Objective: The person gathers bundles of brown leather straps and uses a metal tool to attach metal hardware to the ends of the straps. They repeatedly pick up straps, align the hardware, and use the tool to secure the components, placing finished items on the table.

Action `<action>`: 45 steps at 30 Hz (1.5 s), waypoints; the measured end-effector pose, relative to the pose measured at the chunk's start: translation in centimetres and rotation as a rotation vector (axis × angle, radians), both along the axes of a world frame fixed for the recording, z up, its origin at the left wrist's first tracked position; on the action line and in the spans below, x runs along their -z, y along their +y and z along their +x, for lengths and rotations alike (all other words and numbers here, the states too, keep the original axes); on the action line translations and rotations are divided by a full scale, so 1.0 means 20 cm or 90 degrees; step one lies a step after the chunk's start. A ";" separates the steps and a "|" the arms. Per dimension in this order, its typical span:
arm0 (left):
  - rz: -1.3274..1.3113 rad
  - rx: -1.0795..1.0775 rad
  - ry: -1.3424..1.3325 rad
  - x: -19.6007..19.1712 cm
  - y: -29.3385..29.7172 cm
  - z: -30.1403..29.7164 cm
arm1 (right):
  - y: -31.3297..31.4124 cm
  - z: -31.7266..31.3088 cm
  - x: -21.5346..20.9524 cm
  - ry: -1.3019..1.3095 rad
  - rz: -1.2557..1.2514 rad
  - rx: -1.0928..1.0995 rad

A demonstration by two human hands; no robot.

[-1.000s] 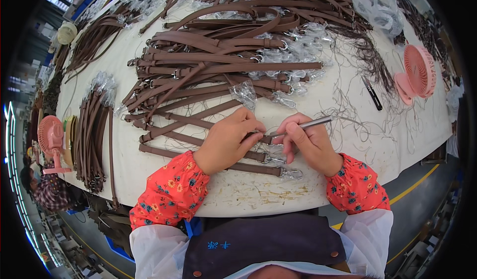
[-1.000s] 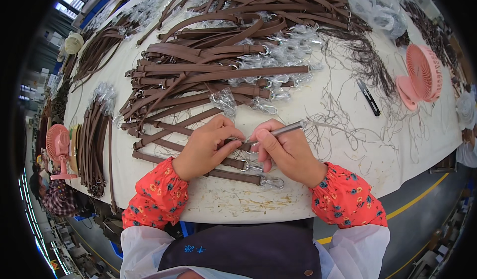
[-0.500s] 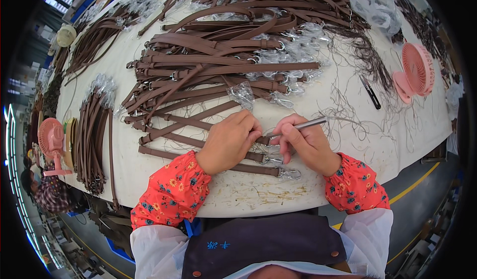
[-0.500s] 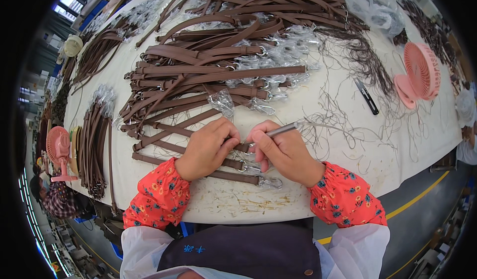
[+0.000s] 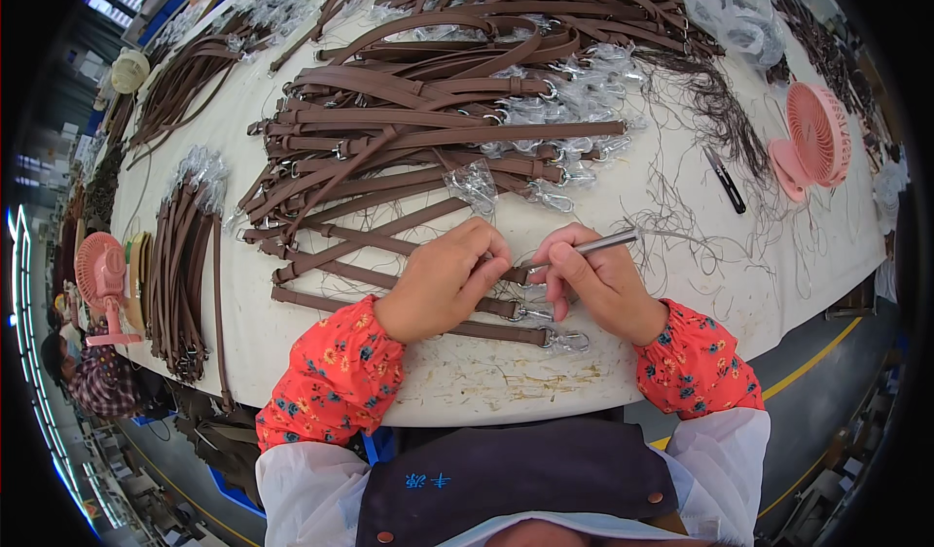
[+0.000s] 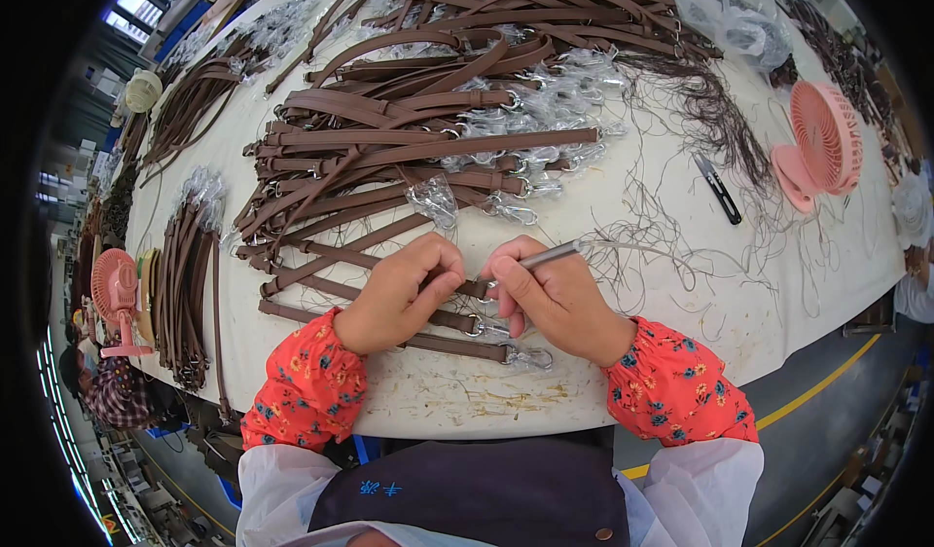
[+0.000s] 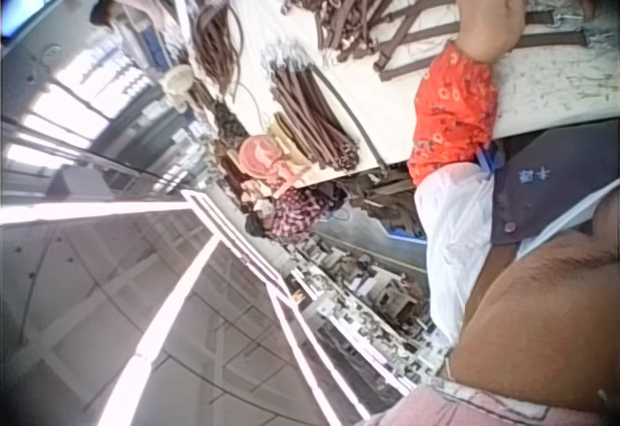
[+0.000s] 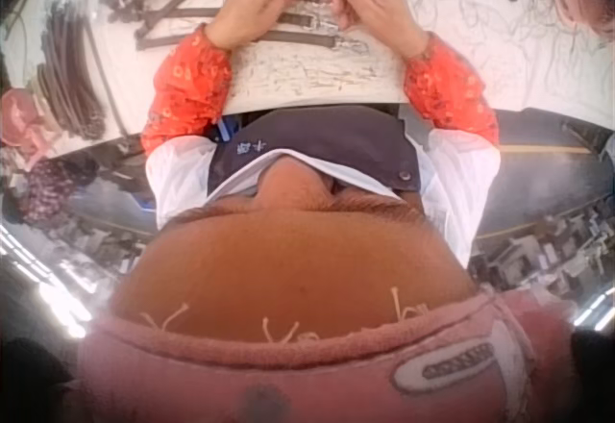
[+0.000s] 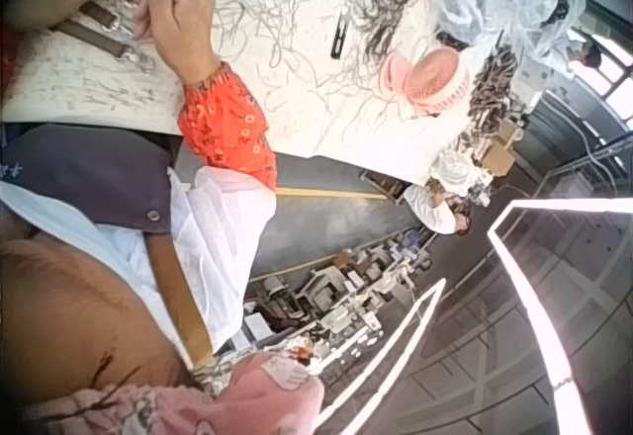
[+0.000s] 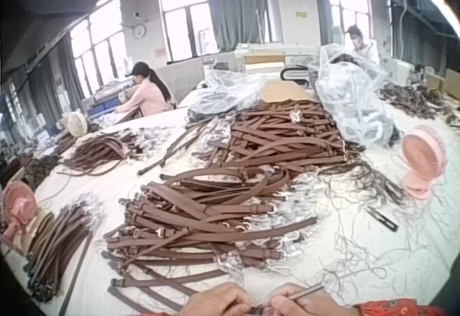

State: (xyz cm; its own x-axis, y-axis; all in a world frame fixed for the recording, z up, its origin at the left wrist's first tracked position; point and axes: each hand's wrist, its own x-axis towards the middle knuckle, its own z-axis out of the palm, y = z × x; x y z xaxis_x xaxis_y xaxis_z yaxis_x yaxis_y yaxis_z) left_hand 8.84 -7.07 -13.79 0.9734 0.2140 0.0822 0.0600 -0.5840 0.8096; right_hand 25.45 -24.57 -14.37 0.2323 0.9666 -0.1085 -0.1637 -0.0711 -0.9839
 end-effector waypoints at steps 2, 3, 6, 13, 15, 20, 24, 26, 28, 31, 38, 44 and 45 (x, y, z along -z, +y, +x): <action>-0.117 -0.158 0.000 0.00 0.03 -0.02 | 0.00 0.00 0.00 0.005 0.002 0.001; -0.173 -0.237 -0.002 0.00 0.05 -0.03 | -0.01 0.00 -0.01 0.013 0.004 0.005; 0.020 -0.390 -0.308 0.02 0.19 -0.01 | -0.01 -0.02 -0.01 0.013 0.025 0.023; 0.335 -0.173 -0.062 0.00 0.22 -0.08 | -0.01 0.00 -0.04 -0.123 0.054 -0.071; 0.304 -0.177 -0.062 0.00 0.19 -0.06 | -0.01 -0.01 -0.04 -0.140 0.089 -0.066; 0.176 -0.054 0.063 -0.02 0.22 -0.08 | 0.00 0.01 0.01 -0.348 0.190 0.054; 0.151 0.012 -0.011 -0.01 0.20 -0.09 | 0.05 0.02 0.05 -0.476 0.228 0.107; 0.058 0.010 0.059 -0.02 0.19 -0.10 | 0.06 0.01 0.05 -0.539 0.245 0.092; -0.048 -0.044 0.192 -0.14 0.12 -0.07 | 0.07 0.01 0.05 -0.630 0.278 0.060; 0.043 0.071 0.138 -0.09 0.13 -0.07 | 0.06 0.02 0.04 -0.733 0.264 0.011; 0.144 0.039 -0.001 -0.10 0.14 -0.12 | 0.04 0.07 0.00 -0.797 0.217 0.002; 0.125 0.001 0.191 -0.28 0.19 -0.18 | 0.02 0.07 0.01 -0.660 0.219 0.003; 0.112 0.001 0.262 -0.30 0.20 -0.19 | 0.02 0.06 0.00 -0.640 0.202 -0.006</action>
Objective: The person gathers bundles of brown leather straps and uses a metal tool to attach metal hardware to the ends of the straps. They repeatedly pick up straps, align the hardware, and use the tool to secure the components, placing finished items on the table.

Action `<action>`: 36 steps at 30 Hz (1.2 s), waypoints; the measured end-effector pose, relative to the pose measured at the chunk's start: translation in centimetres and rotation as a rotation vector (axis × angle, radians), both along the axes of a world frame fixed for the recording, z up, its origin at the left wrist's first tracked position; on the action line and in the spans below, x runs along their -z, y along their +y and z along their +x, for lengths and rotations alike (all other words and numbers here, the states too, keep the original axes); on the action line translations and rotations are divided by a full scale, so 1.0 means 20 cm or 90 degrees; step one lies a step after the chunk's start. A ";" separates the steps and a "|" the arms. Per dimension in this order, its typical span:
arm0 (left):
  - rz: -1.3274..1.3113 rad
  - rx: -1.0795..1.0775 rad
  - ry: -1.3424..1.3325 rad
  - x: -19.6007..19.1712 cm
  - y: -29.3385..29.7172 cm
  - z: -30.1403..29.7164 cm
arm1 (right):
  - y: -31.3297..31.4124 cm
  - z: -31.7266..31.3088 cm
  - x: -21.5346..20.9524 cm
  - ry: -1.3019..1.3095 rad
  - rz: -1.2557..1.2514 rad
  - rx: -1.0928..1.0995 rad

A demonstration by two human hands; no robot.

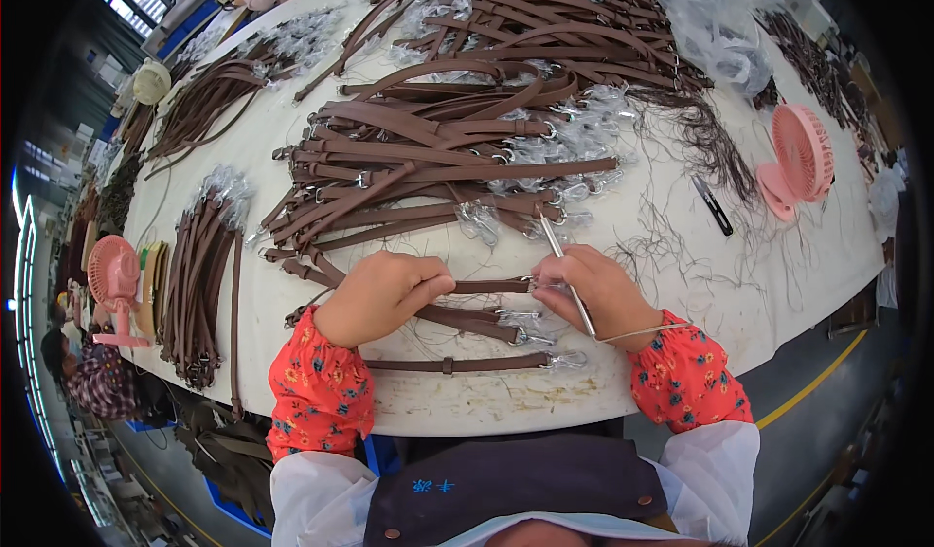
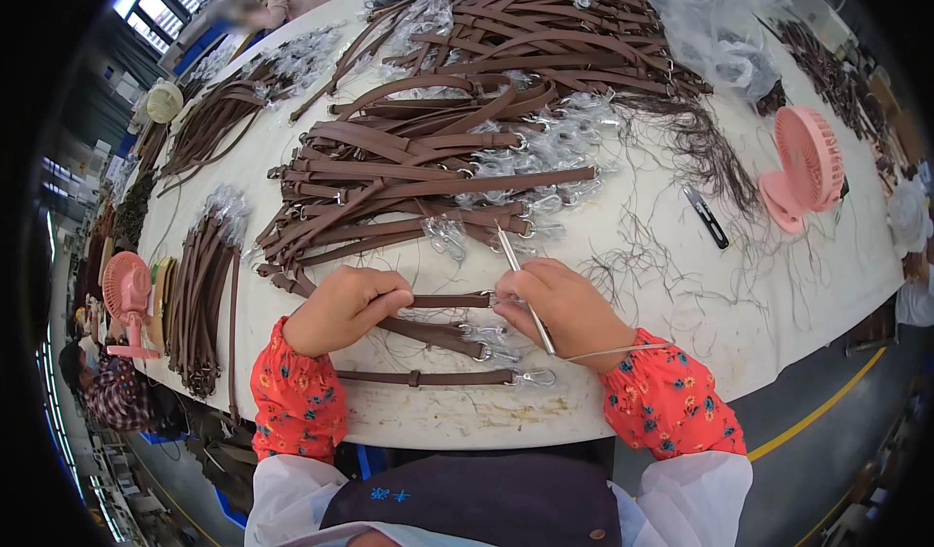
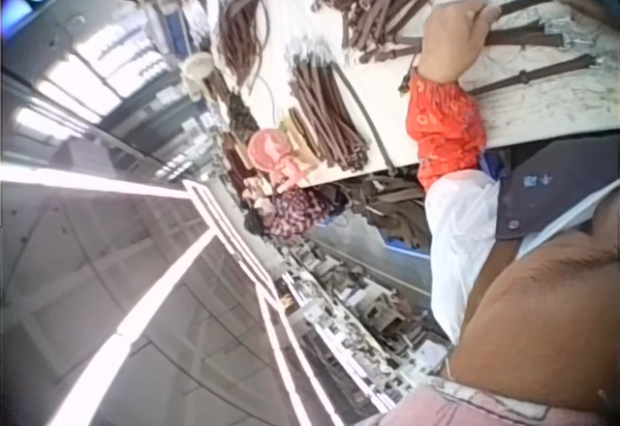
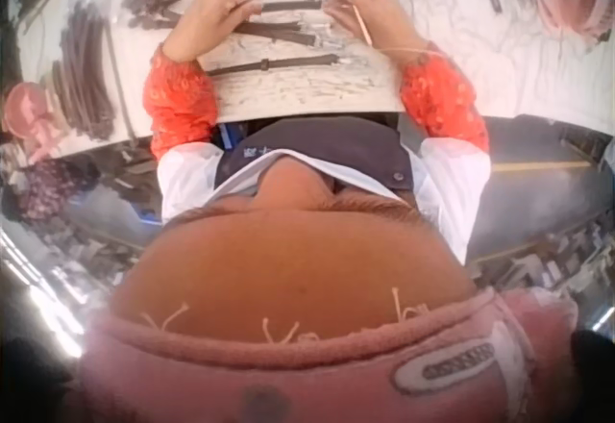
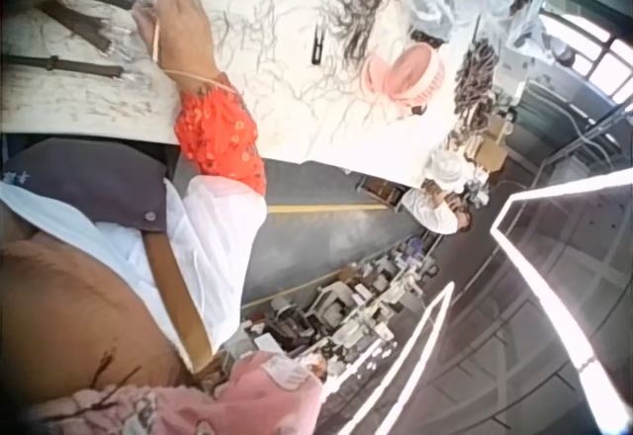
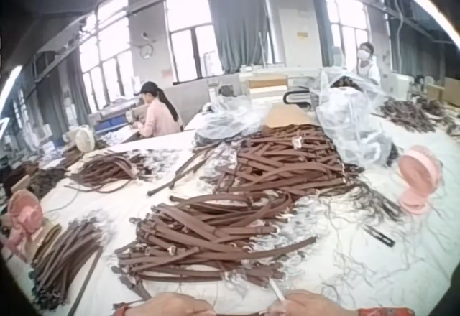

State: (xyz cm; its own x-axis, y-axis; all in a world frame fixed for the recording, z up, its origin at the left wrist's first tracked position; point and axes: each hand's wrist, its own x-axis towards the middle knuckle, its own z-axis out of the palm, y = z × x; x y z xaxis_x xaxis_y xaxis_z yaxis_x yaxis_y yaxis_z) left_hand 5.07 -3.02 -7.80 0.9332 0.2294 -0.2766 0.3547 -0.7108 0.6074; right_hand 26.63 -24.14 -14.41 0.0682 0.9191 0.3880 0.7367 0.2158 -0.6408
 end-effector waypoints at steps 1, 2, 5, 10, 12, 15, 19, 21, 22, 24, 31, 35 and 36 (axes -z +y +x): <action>0.027 0.012 0.007 0.02 0.03 0.00 | 0.00 -0.01 0.00 0.019 -0.020 -0.002; 0.055 0.023 0.014 0.06 0.06 0.00 | 0.00 -0.02 0.00 -0.006 0.012 -0.010; 0.177 0.039 -0.130 0.14 0.05 0.00 | 0.02 -0.02 0.01 -0.066 0.072 -0.031; 0.076 0.015 -0.263 0.18 -0.07 0.06 | 0.03 0.00 0.01 -0.084 0.057 -0.040; -0.015 0.006 -0.240 0.19 -0.14 0.08 | 0.02 0.00 0.02 -0.092 0.046 -0.012; -0.062 0.018 -0.242 0.22 -0.20 0.12 | 0.00 -0.02 -0.01 0.084 -0.016 0.013; -0.025 0.040 -0.302 0.30 -0.22 0.14 | -0.02 -0.06 -0.04 0.439 -0.050 -0.003; -0.036 0.039 -0.331 0.32 -0.23 0.14 | -0.01 -0.06 -0.02 0.517 -0.046 -0.024; -0.053 0.037 -0.343 0.33 -0.22 0.14 | 0.00 -0.06 -0.01 0.556 -0.044 -0.036; -0.103 0.014 -0.325 0.33 -0.21 0.15 | 0.00 -0.07 -0.01 0.632 -0.069 -0.041; -0.178 -0.074 -0.214 0.27 -0.14 0.11 | -0.01 -0.06 0.00 0.658 -0.177 -0.044; -0.246 -0.108 -0.206 0.28 -0.13 0.10 | -0.01 -0.08 0.00 0.674 -0.161 -0.048; -0.252 -0.107 -0.213 0.29 -0.13 0.11 | -0.02 -0.09 0.01 0.663 -0.130 -0.064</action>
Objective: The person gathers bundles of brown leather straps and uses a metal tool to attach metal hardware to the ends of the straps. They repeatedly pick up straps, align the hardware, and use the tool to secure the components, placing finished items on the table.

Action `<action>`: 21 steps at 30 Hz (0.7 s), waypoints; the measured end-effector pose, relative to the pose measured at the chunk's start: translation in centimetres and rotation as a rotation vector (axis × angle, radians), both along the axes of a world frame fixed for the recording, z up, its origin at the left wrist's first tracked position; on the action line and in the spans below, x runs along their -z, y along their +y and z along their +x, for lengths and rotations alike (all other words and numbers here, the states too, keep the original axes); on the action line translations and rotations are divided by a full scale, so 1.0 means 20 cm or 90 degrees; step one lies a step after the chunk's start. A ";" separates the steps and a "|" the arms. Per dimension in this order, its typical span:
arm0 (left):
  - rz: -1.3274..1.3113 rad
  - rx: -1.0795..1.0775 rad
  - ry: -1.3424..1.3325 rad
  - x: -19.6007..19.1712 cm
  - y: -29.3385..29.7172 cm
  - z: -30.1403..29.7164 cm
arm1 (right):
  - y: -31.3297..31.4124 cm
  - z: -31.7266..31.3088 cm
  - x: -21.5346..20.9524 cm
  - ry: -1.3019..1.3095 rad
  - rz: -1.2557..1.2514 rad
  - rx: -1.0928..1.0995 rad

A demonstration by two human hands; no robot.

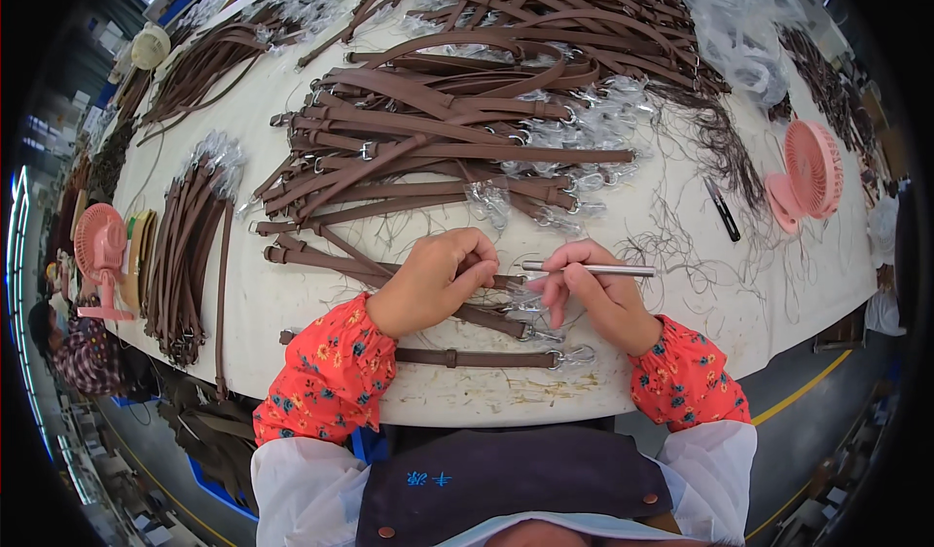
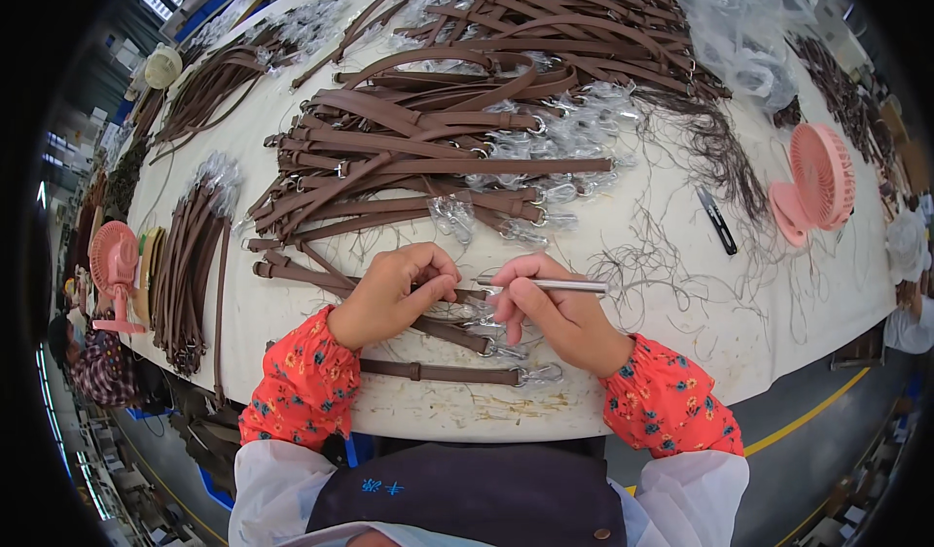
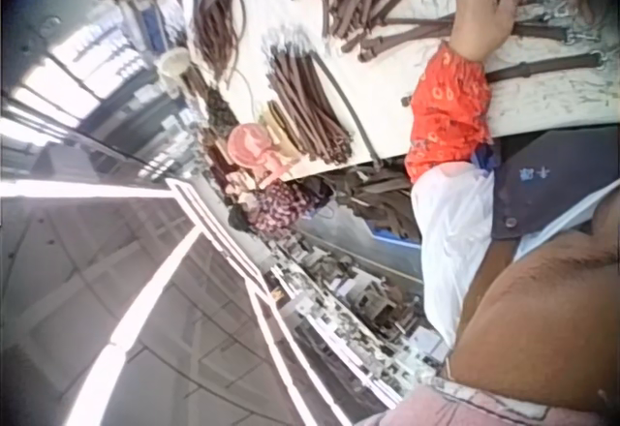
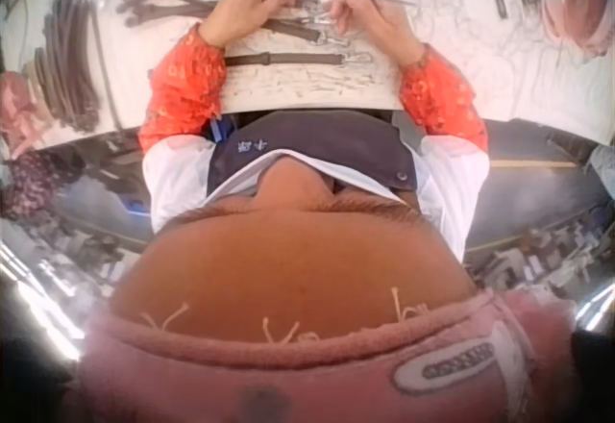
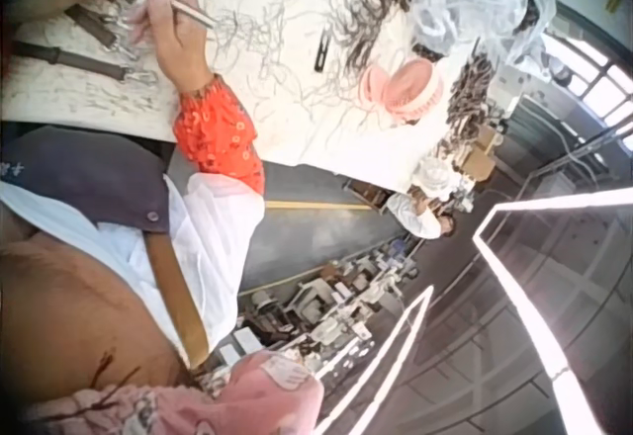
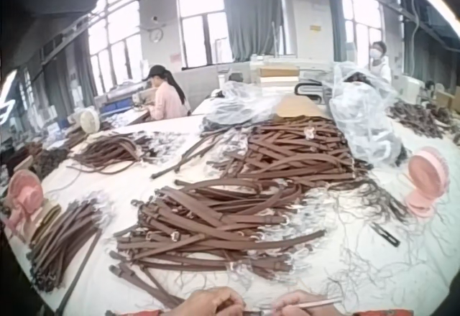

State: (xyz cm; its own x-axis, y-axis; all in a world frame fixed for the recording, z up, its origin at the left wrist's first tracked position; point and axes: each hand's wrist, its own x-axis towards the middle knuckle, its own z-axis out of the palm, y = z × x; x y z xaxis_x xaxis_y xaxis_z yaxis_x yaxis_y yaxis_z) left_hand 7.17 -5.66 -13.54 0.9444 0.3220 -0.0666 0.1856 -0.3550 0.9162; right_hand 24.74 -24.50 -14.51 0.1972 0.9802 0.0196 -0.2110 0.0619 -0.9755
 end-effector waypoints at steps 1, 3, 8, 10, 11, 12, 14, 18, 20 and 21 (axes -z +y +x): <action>-0.005 0.001 -0.008 0.00 0.00 0.00 | 0.00 -0.01 0.00 -0.008 0.034 0.000; -0.020 -0.005 -0.009 0.01 0.00 0.00 | -0.03 0.00 -0.01 -0.049 0.018 -0.077; -0.050 -0.021 -0.004 0.03 0.00 0.00 | -0.03 0.01 -0.08 -0.042 -0.027 -0.144; -0.045 -0.012 0.001 0.04 0.00 0.01 | -0.04 0.00 -0.04 0.018 -0.036 -0.093; -0.042 -0.008 0.003 0.04 0.00 0.01 | -0.03 -0.01 -0.03 -0.001 -0.045 -0.068; -0.046 -0.007 0.001 0.04 0.00 0.01 | -0.02 -0.01 -0.03 -0.020 -0.055 -0.044; -0.054 -0.007 -0.003 0.04 0.00 0.01 | -0.01 -0.02 -0.03 -0.045 -0.072 -0.016; -0.048 0.001 -0.001 0.03 0.00 0.01 | 0.00 -0.04 -0.03 -0.053 -0.107 -0.004; -0.051 0.001 0.003 0.03 0.00 0.01 | 0.00 -0.04 -0.02 -0.052 -0.115 -0.002; -0.057 0.003 0.002 0.03 0.00 0.01 | 0.00 -0.04 -0.02 -0.051 -0.113 -0.001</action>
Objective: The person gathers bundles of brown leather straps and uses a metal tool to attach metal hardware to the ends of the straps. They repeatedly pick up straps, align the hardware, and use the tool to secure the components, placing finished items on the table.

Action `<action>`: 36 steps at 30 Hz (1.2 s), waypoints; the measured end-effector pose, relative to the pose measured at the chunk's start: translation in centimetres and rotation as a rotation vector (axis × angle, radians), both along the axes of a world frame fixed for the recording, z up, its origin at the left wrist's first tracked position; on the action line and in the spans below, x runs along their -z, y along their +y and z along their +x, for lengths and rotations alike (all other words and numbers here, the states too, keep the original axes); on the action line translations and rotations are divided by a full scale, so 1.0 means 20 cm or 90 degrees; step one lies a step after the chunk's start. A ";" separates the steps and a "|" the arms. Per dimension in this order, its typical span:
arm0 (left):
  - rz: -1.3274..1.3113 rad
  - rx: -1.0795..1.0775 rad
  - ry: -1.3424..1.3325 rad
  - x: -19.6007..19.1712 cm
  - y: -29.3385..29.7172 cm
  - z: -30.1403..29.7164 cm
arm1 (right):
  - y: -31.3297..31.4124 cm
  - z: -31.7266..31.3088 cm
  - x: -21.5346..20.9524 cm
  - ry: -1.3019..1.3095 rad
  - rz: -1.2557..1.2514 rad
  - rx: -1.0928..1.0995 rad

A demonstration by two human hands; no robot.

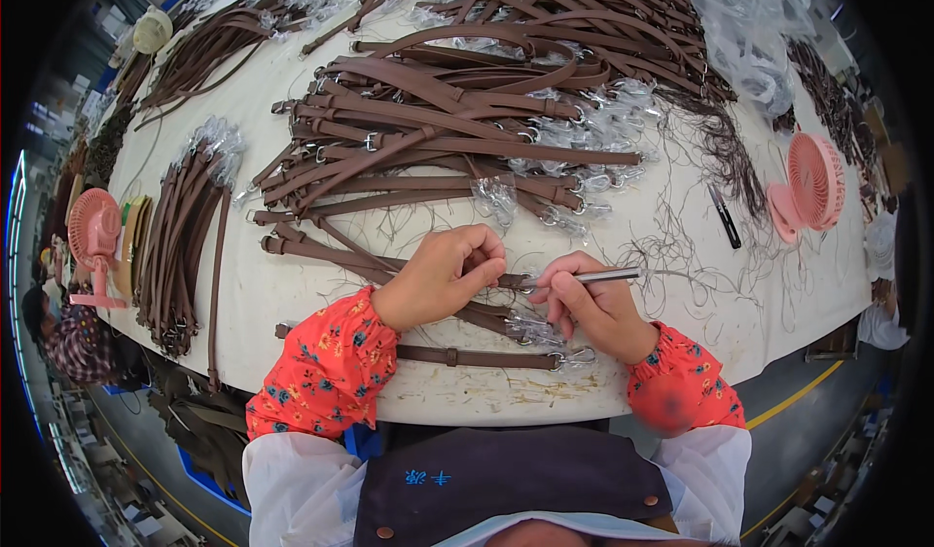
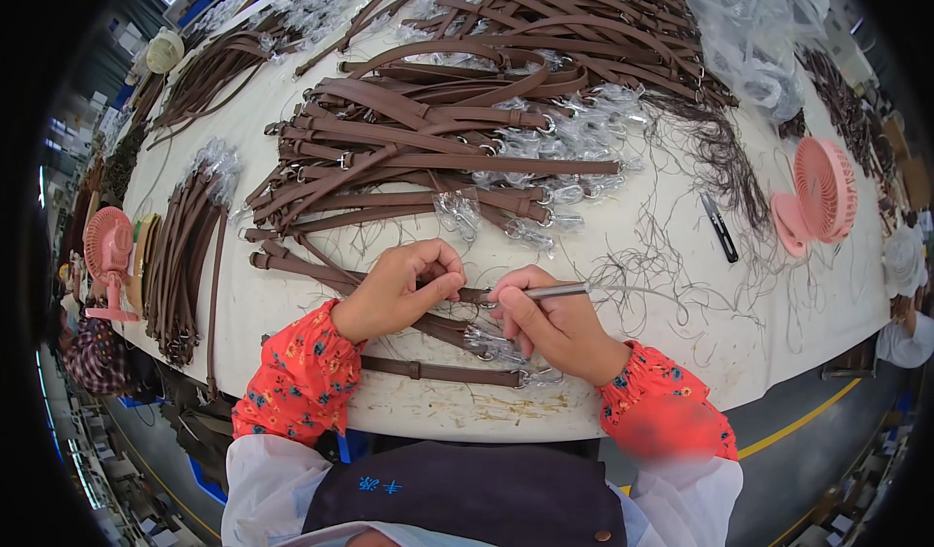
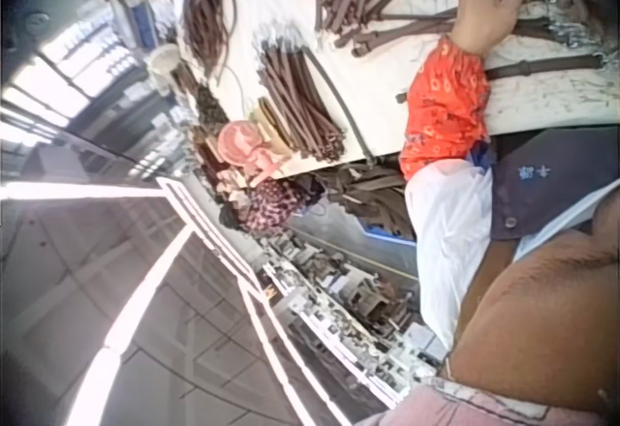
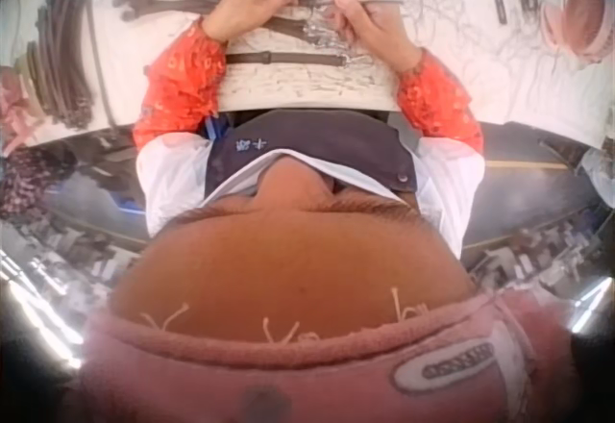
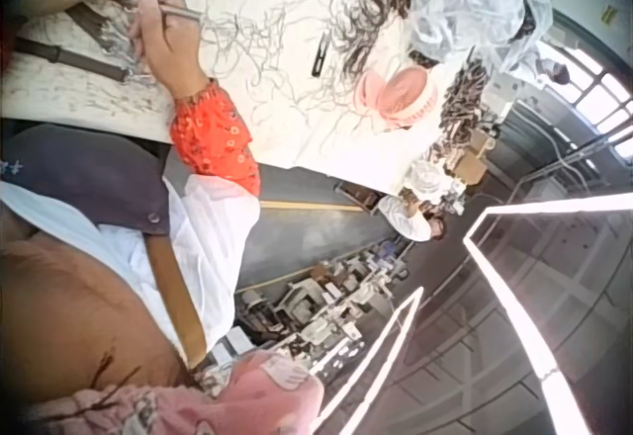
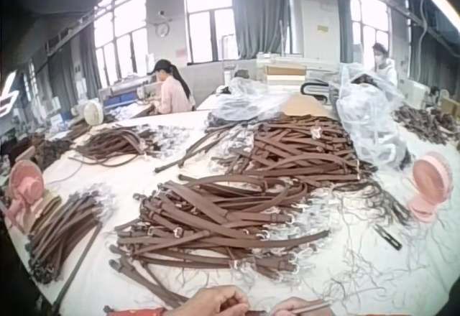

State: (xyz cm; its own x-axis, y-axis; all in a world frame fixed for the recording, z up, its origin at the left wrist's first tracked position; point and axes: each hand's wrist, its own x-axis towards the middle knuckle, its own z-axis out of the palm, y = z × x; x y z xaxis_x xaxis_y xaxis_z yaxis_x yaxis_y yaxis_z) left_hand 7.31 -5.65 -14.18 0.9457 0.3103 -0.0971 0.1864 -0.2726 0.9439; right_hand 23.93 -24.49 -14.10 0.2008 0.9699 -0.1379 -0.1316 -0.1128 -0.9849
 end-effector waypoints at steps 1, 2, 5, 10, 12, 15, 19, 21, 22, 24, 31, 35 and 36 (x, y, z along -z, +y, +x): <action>-0.006 0.002 -0.001 0.00 0.00 0.00 | 0.00 0.00 0.00 0.001 0.002 0.001; -0.013 0.003 -0.003 0.01 0.00 0.00 | 0.00 0.00 0.00 -0.001 0.000 -0.002; -0.030 0.004 0.005 0.00 0.00 0.00 | 0.00 0.00 0.00 -0.004 -0.008 -0.008; -0.017 0.019 -0.008 0.00 0.01 0.00 | 0.01 0.00 -0.01 -0.010 -0.017 -0.012; -0.016 0.028 -0.005 0.00 0.01 0.00 | 0.01 0.00 -0.01 -0.008 -0.018 -0.014; -0.013 0.052 0.016 -0.02 0.02 -0.01 | 0.01 0.01 0.00 -0.001 -0.018 -0.015; -0.025 0.088 0.027 -0.05 0.03 -0.02 | 0.01 0.01 -0.01 0.004 -0.022 -0.015; -0.029 0.112 0.029 -0.07 0.04 -0.02 | 0.01 0.01 -0.01 -0.003 -0.018 -0.016; -0.026 0.129 0.028 -0.07 0.05 -0.02 | 0.01 0.01 -0.01 -0.006 -0.017 -0.016; -0.011 0.188 0.011 -0.08 0.07 -0.03 | 0.00 0.01 0.00 -0.001 -0.003 -0.016; 0.105 0.039 -0.019 -0.10 -0.01 -0.02 | 0.01 0.01 0.00 0.007 0.008 0.019; 0.205 0.013 -0.049 -0.03 -0.05 -0.01 | 0.01 0.01 0.01 0.006 0.006 0.012; 0.215 0.016 -0.052 -0.04 -0.05 0.00 | 0.01 0.01 0.02 0.004 0.009 0.012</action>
